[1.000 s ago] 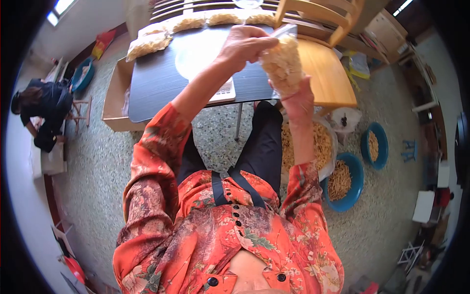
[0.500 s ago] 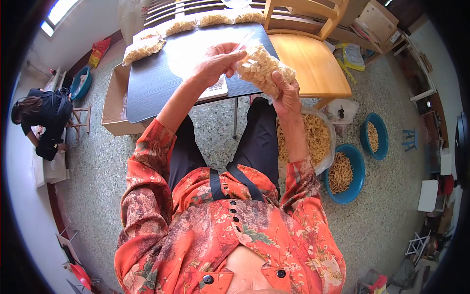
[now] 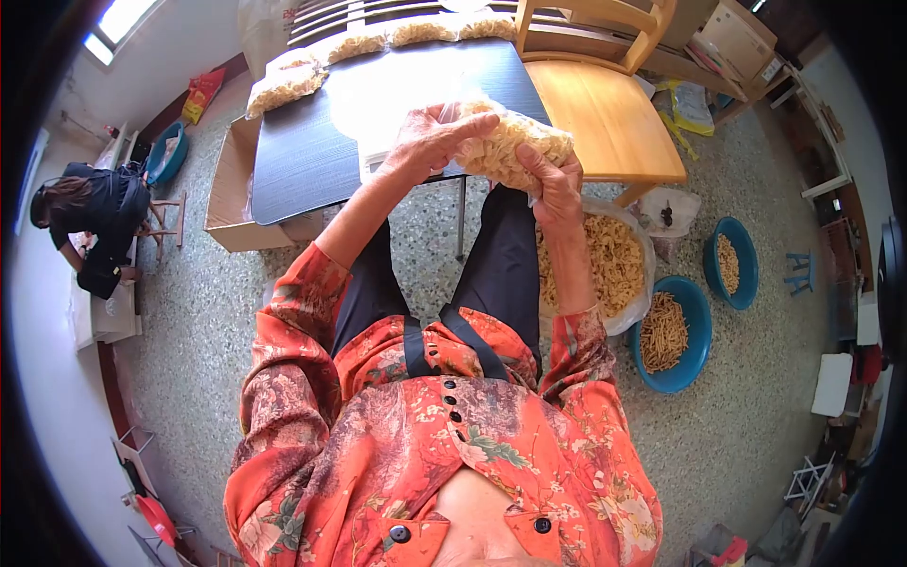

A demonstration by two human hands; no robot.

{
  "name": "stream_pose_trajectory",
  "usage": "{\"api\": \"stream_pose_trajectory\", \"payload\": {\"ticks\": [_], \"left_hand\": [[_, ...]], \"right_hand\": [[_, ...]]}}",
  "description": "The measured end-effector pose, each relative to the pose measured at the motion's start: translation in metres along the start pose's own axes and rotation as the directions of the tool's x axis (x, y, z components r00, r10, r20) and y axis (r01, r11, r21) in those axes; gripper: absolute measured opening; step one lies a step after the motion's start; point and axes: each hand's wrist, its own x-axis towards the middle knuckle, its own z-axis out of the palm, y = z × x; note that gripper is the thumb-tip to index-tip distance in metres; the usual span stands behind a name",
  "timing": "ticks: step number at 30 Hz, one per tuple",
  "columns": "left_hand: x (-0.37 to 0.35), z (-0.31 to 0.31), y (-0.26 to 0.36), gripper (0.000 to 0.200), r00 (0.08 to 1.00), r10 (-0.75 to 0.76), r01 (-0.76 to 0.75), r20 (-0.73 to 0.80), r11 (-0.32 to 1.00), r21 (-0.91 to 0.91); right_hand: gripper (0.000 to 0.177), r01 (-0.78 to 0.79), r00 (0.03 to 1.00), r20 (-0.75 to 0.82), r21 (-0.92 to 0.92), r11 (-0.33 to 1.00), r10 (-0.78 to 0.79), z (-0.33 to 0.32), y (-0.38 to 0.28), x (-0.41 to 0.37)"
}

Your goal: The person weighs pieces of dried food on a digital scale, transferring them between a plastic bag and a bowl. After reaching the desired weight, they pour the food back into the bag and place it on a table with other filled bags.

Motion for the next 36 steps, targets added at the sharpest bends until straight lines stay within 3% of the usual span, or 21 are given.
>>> {"api": "stream_pose_trajectory", "payload": {"ticks": [8,10,12,15,20,22,24,26,29,30,32,34,36], "left_hand": [[-0.010,-0.002,0.001,0.037,0.994,0.102,-0.106,-0.026,0.971,-0.213],[-0.009,-0.012,0.006,0.038,0.995,0.100,-0.099,0.028,0.994,-0.042],[-0.011,-0.019,0.003,0.044,0.972,0.212,-0.205,0.099,0.976,-0.071],[-0.019,-0.025,0.004,0.035,0.978,0.202,-0.202,0.053,0.979,0.011],[-0.020,-0.038,0.023,0.035,0.969,0.247,-0.245,0.025,0.968,-0.051],[-0.015,-0.046,0.039,0.038,0.946,0.322,-0.322,0.034,0.947,-0.016],[0.001,-0.061,0.053,0.034,0.920,0.381,-0.384,0.092,0.923,0.007],[0.016,-0.082,0.072,0.030,0.937,0.335,-0.330,0.097,0.942,-0.065],[0.045,-0.123,0.097,0.025,0.912,0.362,-0.331,0.191,0.927,-0.178],[0.054,-0.131,0.107,0.029,0.944,0.320,-0.300,0.082,0.934,-0.196],[0.072,-0.153,0.123,0.012,0.983,0.172,-0.141,0.069,0.937,-0.321],[0.093,-0.182,0.132,0.010,0.981,0.193,-0.185,0.034,0.968,-0.172],[0.106,-0.200,0.135,0.008,0.988,0.137,-0.141,-0.072,0.988,-0.058]], "right_hand": [[0.036,-0.028,1.000,-0.009,-0.004,1.000,0.028,0.008,0.007,0.000],[0.036,-0.023,0.999,0.031,-0.030,0.999,0.024,0.010,0.002,0.002],[0.035,-0.030,1.000,0.001,0.035,0.999,0.030,0.011,-0.005,0.000],[0.036,-0.015,0.999,0.038,-0.004,1.000,0.015,0.001,-0.003,0.005],[0.040,0.006,0.995,0.100,-0.066,0.998,0.001,0.021,-0.015,0.016],[0.042,0.122,0.981,0.170,-0.140,0.983,-0.097,0.041,-0.029,0.026],[0.041,0.105,0.975,0.212,-0.176,0.979,-0.067,0.053,-0.040,0.050],[0.041,0.108,0.965,0.253,-0.151,0.983,-0.068,0.076,-0.050,0.075],[0.040,0.014,0.943,0.331,-0.172,0.985,0.045,0.096,-0.052,0.132],[0.040,-0.047,0.914,0.393,-0.154,0.987,0.105,0.101,-0.048,0.152],[0.043,-0.109,0.921,0.356,-0.164,0.981,0.161,0.111,-0.040,0.186],[0.050,-0.397,0.826,0.431,-0.014,0.918,0.363,0.118,-0.030,0.221],[0.054,-0.446,0.790,0.475,0.009,0.895,0.389,0.128,-0.016,0.243]]}}
